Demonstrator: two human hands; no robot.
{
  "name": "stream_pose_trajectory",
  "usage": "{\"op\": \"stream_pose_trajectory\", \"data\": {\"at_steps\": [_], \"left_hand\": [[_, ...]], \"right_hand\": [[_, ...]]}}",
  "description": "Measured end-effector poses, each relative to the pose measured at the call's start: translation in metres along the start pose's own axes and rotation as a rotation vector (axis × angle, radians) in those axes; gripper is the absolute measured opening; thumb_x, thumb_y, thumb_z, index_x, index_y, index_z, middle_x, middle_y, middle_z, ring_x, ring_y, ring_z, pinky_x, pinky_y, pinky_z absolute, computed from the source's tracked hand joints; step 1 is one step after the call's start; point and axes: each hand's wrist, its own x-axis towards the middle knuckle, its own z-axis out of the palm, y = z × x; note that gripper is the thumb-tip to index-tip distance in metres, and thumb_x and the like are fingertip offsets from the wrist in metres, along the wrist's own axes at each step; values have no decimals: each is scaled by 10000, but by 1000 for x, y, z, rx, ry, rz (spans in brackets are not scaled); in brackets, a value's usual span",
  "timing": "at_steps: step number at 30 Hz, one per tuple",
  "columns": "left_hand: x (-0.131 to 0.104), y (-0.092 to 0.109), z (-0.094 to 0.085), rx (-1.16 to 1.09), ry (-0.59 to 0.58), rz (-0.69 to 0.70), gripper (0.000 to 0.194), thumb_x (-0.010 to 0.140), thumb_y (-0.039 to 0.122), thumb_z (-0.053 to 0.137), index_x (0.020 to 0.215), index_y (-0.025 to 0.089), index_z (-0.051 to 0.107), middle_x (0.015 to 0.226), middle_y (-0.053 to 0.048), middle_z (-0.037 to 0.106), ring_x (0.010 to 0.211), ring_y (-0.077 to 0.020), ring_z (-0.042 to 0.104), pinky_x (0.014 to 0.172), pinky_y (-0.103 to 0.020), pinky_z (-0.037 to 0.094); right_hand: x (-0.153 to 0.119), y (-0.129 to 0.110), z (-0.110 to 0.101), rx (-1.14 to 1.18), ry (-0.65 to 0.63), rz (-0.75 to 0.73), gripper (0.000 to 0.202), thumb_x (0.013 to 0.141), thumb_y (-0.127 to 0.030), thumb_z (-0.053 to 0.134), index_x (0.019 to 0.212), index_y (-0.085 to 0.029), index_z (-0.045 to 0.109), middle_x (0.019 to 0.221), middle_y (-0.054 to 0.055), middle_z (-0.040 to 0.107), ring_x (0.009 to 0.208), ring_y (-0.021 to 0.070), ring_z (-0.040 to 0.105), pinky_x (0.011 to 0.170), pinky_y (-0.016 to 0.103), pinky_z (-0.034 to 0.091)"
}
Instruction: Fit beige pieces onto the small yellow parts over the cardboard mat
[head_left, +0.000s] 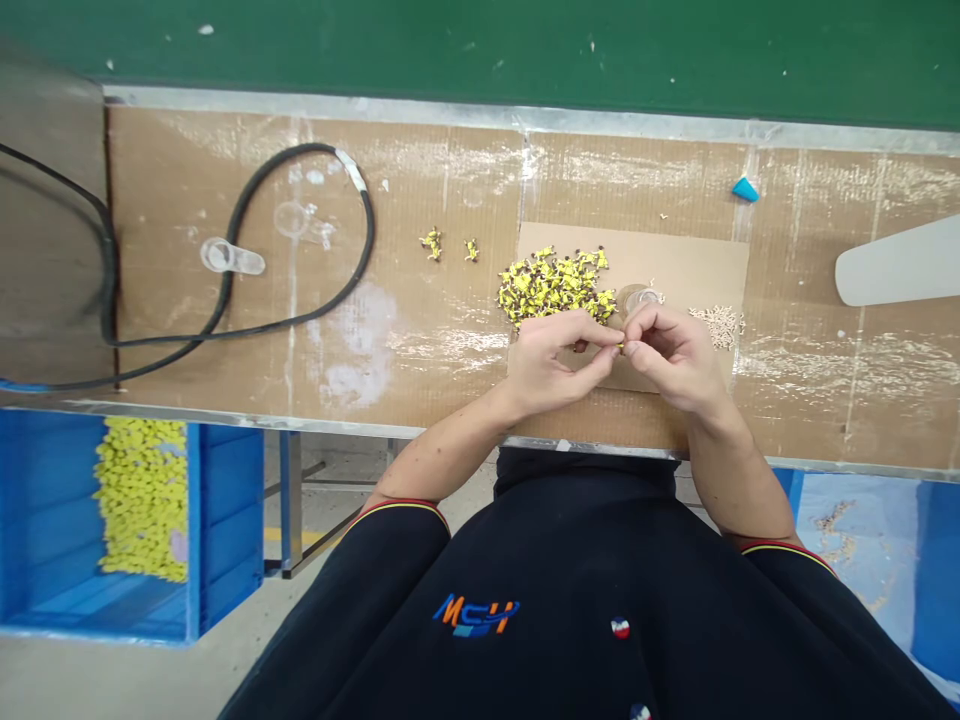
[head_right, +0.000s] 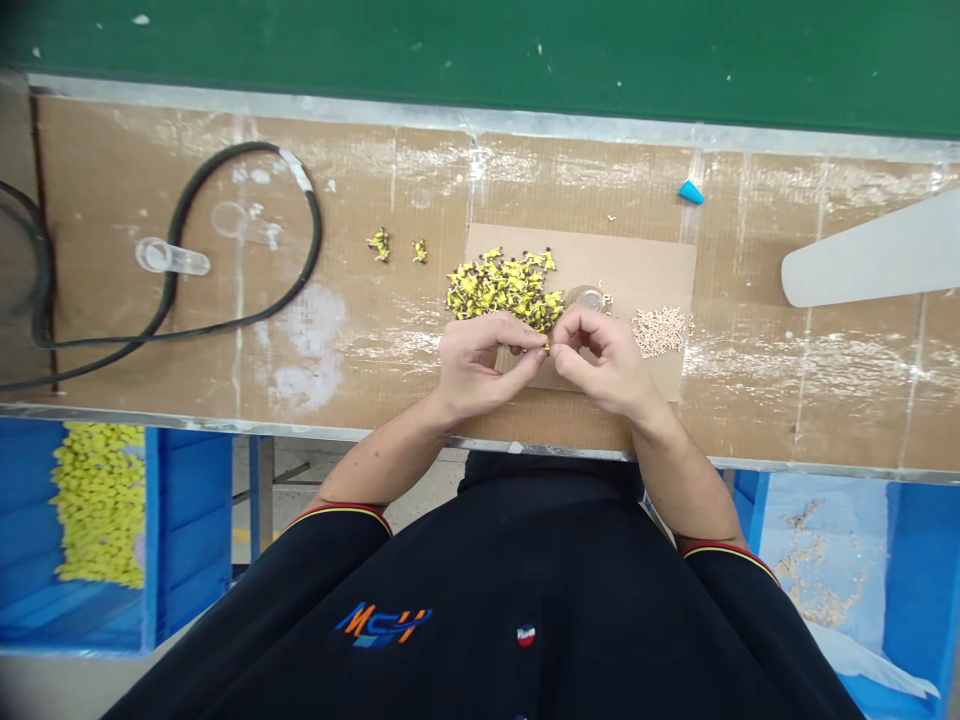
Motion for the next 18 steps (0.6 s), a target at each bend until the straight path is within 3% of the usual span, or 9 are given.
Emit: {"op": "stream_pose_trajectory", "data": {"at_steps": [14, 18], "left_hand": [[1, 0, -2, 25, -34, 29, 156, 865, 21, 721, 965, 131, 675, 778, -7, 681, 664, -72, 637, 635, -166, 496], [1, -1, 1, -15, -21, 27, 168, 862, 9, 720, 974, 128, 682, 798, -7, 690, 673, -61, 627, 653, -157, 495]], "right_hand": [[1, 0, -2, 56, 4, 110, 88, 815, -108, 657, 773, -170, 612, 718, -17, 583, 646, 63, 501, 602, 167, 420], [0, 0, -3, 47, -15, 104, 98, 845, -112, 656, 783, -168, 604, 719, -19, 576, 641, 59, 486, 594, 156, 416]]}}
